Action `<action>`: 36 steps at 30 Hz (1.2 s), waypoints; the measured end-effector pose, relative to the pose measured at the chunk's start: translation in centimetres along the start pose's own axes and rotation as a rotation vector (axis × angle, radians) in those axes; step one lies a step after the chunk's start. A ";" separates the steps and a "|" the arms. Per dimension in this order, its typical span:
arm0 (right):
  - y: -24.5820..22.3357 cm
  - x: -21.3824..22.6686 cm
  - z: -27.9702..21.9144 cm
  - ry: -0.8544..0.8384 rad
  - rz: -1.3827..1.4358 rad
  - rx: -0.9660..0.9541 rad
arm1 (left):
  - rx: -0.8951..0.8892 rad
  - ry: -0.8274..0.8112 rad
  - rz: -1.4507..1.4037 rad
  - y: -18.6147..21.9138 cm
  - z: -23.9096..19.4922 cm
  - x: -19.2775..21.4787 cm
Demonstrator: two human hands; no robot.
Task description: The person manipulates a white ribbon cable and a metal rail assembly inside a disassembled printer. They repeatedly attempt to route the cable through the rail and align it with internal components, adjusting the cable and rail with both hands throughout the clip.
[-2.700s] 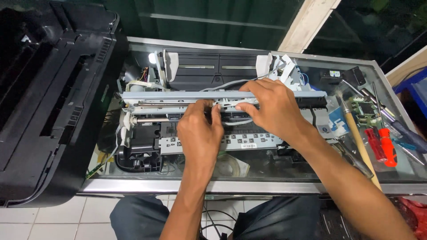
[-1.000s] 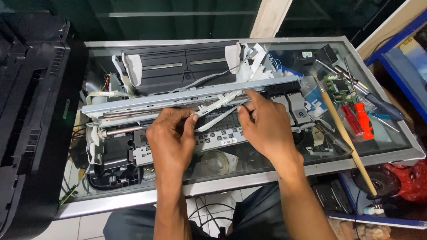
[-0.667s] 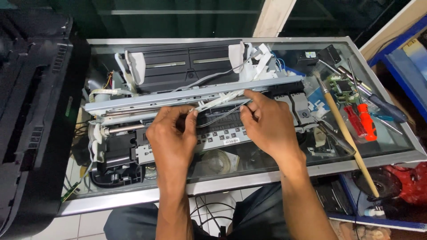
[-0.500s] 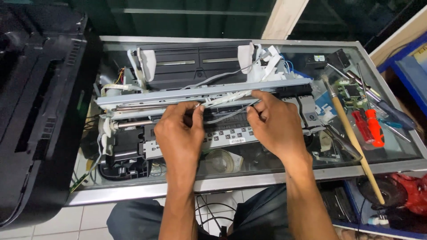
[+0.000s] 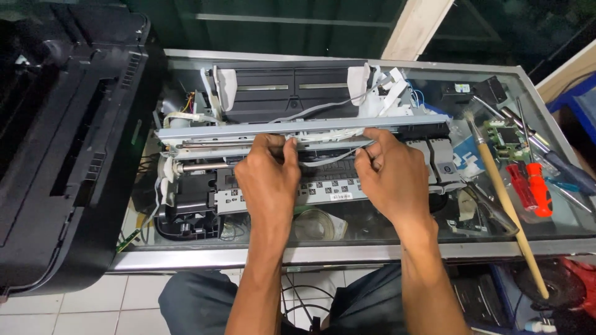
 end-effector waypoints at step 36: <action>0.8 -1.3 -2.6 0.193 0.138 -0.035 | -0.031 -0.292 -0.207 1.8 -1.3 0.9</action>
Point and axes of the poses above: each hand's wrist, its own z-axis towards the middle knuckle, its own x-axis out of the back of the hand, y = z × x, the point moved 8 cm from there along z, towards the middle knuckle, and after that the axes turned 1 degree about x, right-handed, at the moved point
